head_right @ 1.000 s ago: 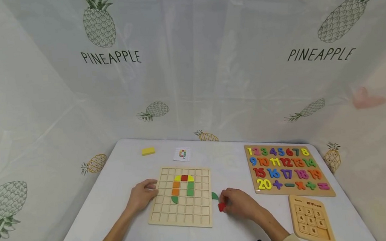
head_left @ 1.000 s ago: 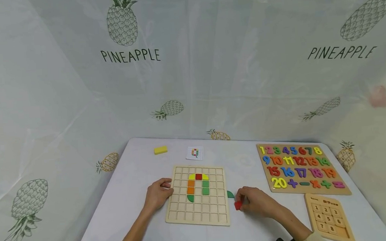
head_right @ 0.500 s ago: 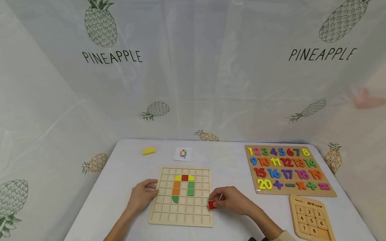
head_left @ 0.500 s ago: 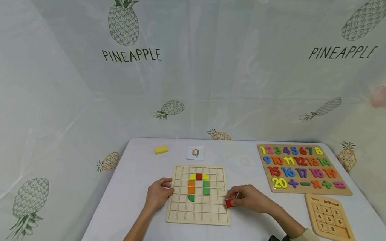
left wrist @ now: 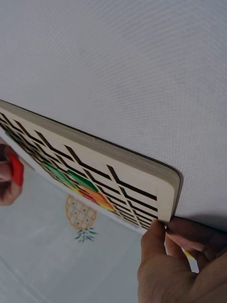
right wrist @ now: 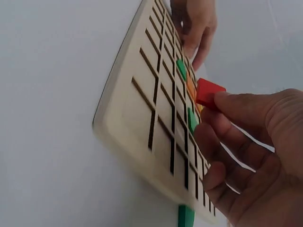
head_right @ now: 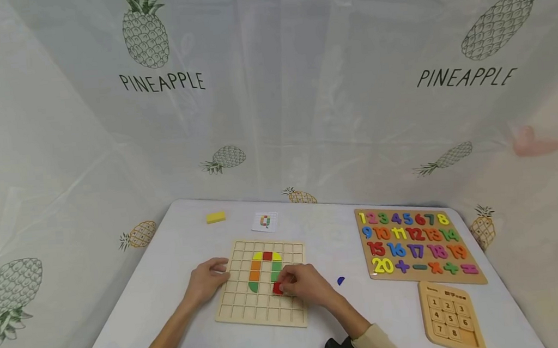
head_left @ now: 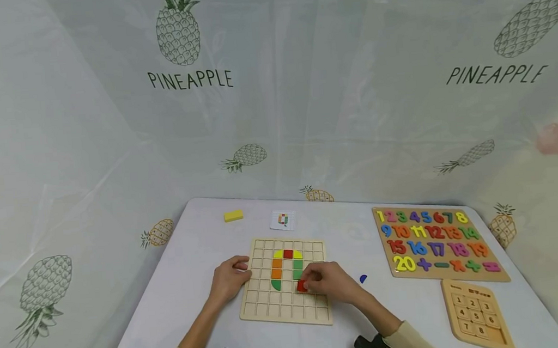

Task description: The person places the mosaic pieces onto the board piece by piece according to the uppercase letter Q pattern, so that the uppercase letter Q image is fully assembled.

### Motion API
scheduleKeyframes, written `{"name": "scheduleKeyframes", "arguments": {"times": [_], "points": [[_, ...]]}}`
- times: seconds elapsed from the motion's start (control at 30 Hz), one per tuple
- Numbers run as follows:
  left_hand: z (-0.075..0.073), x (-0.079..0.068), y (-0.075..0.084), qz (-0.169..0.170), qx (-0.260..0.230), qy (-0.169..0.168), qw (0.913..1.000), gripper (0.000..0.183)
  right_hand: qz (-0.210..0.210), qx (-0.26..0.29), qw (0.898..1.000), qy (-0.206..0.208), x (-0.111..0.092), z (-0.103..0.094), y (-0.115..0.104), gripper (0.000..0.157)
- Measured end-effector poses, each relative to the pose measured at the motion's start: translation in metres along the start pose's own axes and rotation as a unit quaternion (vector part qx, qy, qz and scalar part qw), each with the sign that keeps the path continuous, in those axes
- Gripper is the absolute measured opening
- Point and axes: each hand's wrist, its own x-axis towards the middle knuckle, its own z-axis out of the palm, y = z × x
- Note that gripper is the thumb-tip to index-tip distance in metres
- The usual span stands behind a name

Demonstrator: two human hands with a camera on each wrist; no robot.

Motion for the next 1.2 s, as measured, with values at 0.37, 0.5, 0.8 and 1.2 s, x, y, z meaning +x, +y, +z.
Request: {"name": "scheduleKeyframes", "arguments": {"times": [0.37, 0.5, 0.8, 1.2], "points": [[0.001, 0.0, 0.004, 0.002, 0.001, 0.001, 1.0, 0.035, 0.009, -0.021, 0.999, 0.046, 0.021, 0.028, -0.019, 0.003], [0.001, 0.0, 0.004, -0.001, -0.001, -0.001, 1.0, 0.036, 0.008, -0.041, 0.998, 0.043, 0.023, 0.031, -0.022, 0.006], [0.001, 0.001, -0.002, -0.004, 0.006, 0.006, 1.0, 0.035, -0.004, -0.081, 0.995, 0.052, 0.027, 0.036, -0.022, 0.008], [0.002, 0.001, -0.003, -0.006, 0.006, 0.007, 0.9999, 0.035, 0.002, -0.147, 0.987, 0.066, 0.031, 0.045, -0.018, 0.006]]}}
